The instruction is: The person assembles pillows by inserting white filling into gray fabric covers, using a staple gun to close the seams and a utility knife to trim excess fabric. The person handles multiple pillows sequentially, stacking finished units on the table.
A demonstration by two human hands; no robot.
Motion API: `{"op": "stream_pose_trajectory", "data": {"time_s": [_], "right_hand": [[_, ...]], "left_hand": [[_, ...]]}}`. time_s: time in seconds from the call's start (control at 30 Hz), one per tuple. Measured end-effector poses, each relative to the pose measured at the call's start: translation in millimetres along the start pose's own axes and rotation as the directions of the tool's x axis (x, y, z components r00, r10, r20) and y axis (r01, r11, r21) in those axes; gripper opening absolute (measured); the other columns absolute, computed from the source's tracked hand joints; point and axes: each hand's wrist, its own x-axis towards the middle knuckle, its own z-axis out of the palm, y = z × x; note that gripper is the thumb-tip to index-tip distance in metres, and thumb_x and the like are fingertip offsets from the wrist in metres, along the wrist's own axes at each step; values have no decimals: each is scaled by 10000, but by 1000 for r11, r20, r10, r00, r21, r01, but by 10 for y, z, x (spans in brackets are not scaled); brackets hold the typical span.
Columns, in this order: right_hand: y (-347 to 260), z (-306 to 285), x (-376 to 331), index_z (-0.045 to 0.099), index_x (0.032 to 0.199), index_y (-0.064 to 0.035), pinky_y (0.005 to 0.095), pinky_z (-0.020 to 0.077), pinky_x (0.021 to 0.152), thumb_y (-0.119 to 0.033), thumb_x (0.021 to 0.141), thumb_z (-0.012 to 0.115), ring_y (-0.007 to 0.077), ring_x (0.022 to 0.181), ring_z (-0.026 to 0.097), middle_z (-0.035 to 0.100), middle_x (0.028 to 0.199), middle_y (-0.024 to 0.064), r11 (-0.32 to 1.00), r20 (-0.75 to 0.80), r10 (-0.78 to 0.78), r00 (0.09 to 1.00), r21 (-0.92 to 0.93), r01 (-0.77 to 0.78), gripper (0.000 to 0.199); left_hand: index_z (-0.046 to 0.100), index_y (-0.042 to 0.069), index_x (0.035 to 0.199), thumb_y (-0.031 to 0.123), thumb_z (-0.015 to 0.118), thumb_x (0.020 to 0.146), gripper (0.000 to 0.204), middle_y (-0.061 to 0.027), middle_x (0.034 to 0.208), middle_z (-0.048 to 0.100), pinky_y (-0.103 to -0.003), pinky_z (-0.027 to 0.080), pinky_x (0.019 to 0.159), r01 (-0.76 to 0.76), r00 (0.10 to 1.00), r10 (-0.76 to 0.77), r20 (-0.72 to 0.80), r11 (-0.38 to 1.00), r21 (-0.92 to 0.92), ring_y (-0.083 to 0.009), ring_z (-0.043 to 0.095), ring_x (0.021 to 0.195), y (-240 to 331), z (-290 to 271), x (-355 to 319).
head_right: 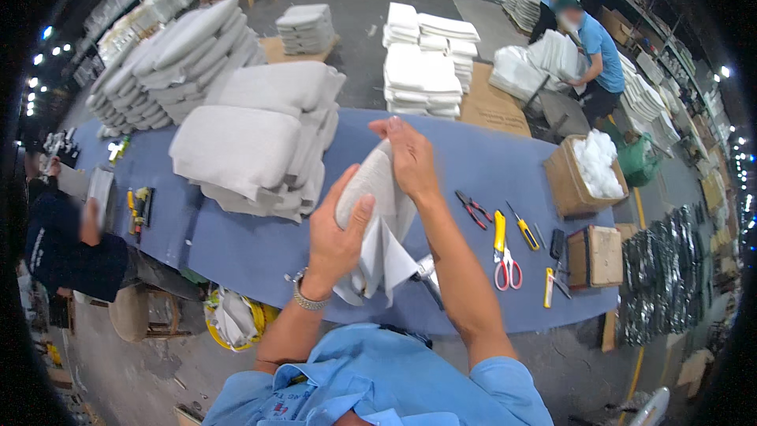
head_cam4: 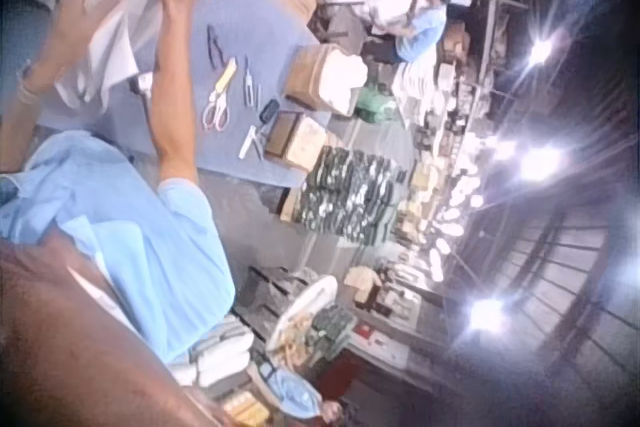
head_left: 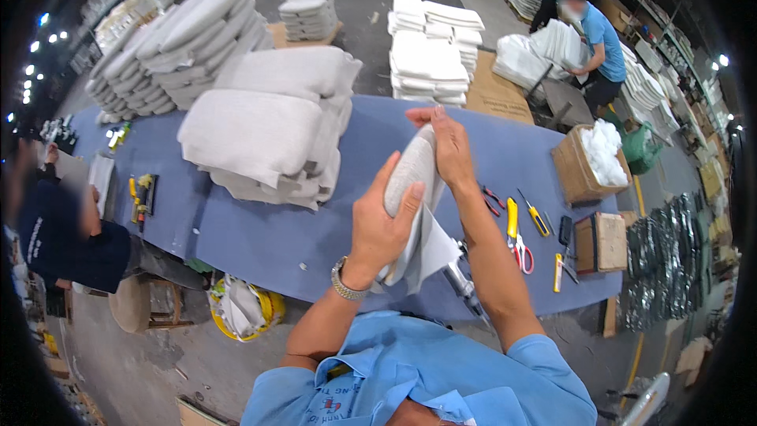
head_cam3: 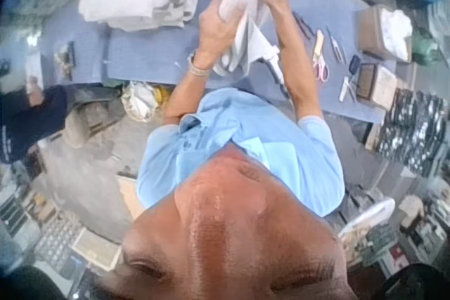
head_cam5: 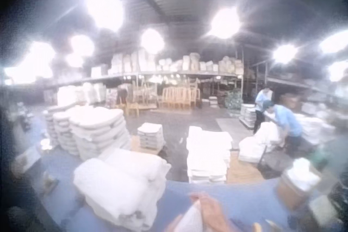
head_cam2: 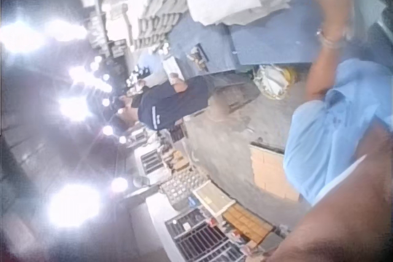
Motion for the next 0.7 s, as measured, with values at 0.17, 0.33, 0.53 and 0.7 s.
{"op": "stream_pose_trajectory", "data": {"time_s": [0.17, 0.33, 0.53, 0.7], "right_hand": [[-63, 43, -39, 749, 1075, 13, 317, 507, 821, -457, 1099, 429, 177, 874, 645, 731, 929, 106, 1000, -14, 5, 1000, 19, -5, 569], [-75, -104, 160, 772, 986, -1, 293, 453, 654, -436, 1019, 539, 125, 683, 601, 676, 719, 53, 964, 113, 224, 968, -175, -202, 495], [-13, -198, 406, 739, 1001, 49, 265, 451, 568, -480, 1035, 494, 110, 553, 566, 646, 657, 65, 907, 228, 420, 878, -144, -396, 585], [299, -343, 396, 742, 895, 16, 302, 495, 625, -640, 1025, 397, 170, 615, 626, 679, 704, 107, 835, 206, 506, 838, 129, -535, 752]], "left_hand": [[493, -106, 1432, 207, 701, 958, 605, -332, 1215, 673, -408, 567, 875, -88, 996, 89, 11, 996, -11, -395, 717, 1083, -12, -51, 8], [463, -90, 1460, 134, 696, 925, 625, -329, 1369, 592, -428, 561, 953, -197, 977, 194, 84, 980, 34, -440, 663, 1177, -94, -28, 94], [400, -80, 1505, 111, 726, 881, 729, -323, 1487, 493, -423, 530, 1028, -268, 943, 272, 194, 962, -50, -433, 566, 1319, -209, -71, 243], [291, -51, 1581, 64, 711, 860, 842, -275, 1606, 376, -400, 490, 1080, -230, 939, 271, 213, 953, -200, -377, 534, 1384, -287, 84, 266]]}}
